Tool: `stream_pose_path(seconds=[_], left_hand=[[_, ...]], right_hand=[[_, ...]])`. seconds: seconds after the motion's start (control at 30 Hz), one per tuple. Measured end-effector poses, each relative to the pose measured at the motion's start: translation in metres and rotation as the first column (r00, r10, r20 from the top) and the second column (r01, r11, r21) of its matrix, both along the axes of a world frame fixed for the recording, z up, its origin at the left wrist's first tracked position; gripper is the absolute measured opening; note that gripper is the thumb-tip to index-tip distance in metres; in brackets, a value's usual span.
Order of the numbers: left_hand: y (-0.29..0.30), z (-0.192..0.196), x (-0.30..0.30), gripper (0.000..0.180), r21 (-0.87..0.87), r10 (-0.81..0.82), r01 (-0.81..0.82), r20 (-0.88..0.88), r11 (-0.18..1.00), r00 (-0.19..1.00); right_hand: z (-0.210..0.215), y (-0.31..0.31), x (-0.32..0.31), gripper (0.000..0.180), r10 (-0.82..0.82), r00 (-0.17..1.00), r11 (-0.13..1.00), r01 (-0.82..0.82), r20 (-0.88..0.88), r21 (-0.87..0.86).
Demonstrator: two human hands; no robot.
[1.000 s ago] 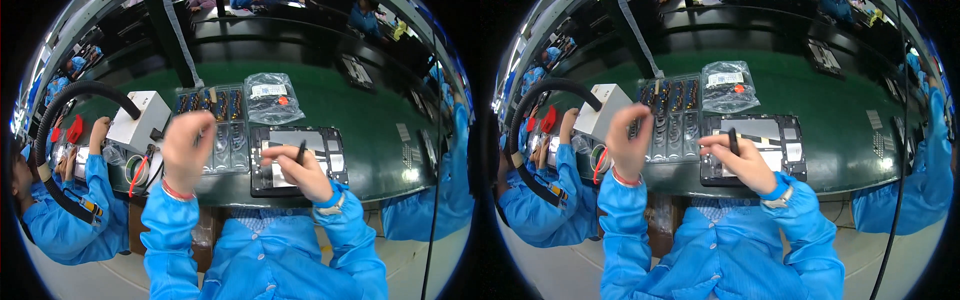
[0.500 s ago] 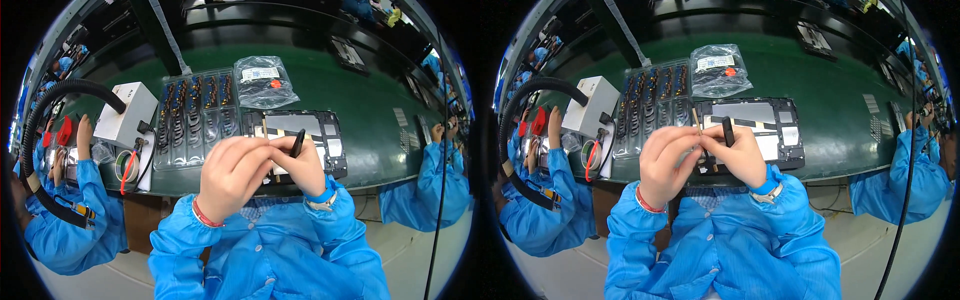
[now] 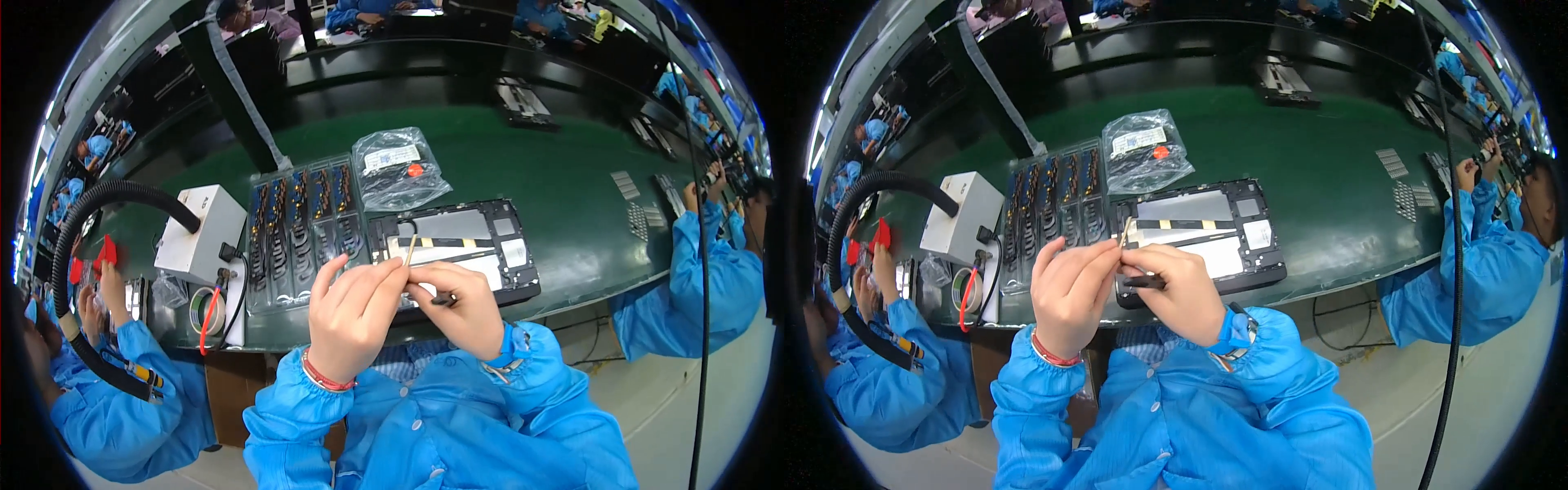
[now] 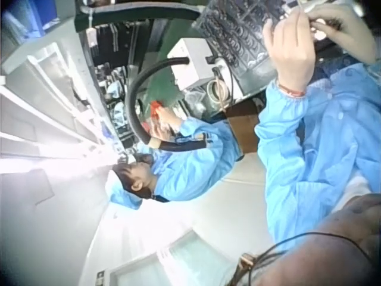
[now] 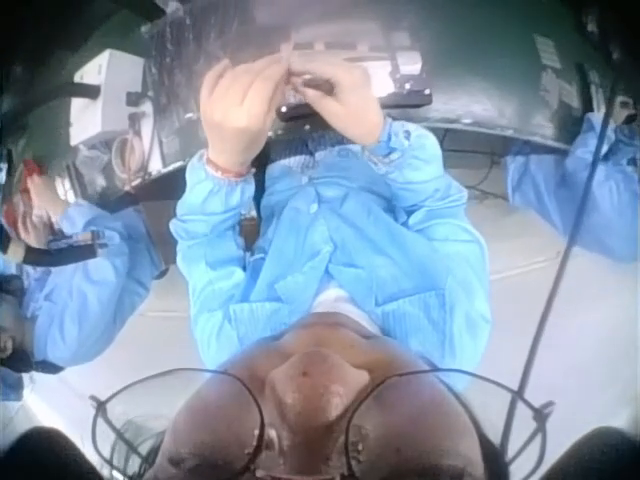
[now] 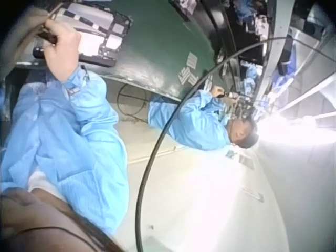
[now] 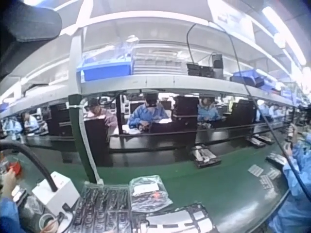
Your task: The person installs internal cables and components into tablet chassis using a handheld tool and by hand, then places the assembled tablets onto the conveyor belt.
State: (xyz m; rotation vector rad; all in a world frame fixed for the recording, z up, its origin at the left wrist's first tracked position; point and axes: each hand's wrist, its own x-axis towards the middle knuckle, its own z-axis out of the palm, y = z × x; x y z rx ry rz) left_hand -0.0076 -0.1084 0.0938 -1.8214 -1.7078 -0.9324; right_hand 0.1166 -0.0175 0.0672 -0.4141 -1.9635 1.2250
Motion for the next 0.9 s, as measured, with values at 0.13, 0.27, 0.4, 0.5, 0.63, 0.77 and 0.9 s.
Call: stream_pose_path(seconds=[0.13,0.27,0.4,0.5,0.63,0.77,0.9], left_hand=[[-0.005,-0.002,-0.001,0.020,0.023,0.028,-0.026,-0.085,0.999,0.996],[-0.025,-0.006,-0.013,0.020,0.041,0.085,-0.084,-0.028,0.996,0.996],[-0.076,-0.028,-0.030,0.017,0.088,0.386,-0.415,0.238,0.905,0.891],[-0.135,-0.066,-0.047,0.011,-0.201,0.653,-0.624,0.310,0.755,0.690],[-0.197,-0.130,-0.060,0.008,-0.442,0.782,-0.673,0.115,0.593,0.613],[-0.213,-0.153,-0.071,0.010,-0.713,0.893,-0.650,-0.076,0.262,0.444],[-0.189,-0.119,-0.061,0.010,-0.735,0.909,-0.607,0.028,0.300,0.416]], right_hand=[[0.007,-0.007,0.002,0.020,-0.007,1.000,0.997,0.005,0.027,0.080],[0.004,-0.017,0.008,0.033,0.165,0.974,0.986,-0.158,0.157,-0.057],[-0.015,-0.020,0.019,0.035,0.311,0.932,0.947,-0.287,0.188,-0.142],[-0.023,-0.021,0.023,0.022,0.299,0.944,0.936,-0.261,0.139,-0.236],[-0.022,-0.018,0.027,0.016,0.295,0.938,0.911,-0.219,0.181,-0.351],[-0.025,-0.019,0.018,0.017,0.303,0.943,0.881,-0.224,0.135,-0.416],[-0.024,-0.019,0.012,0.017,0.398,0.906,0.829,-0.288,0.143,-0.479]])
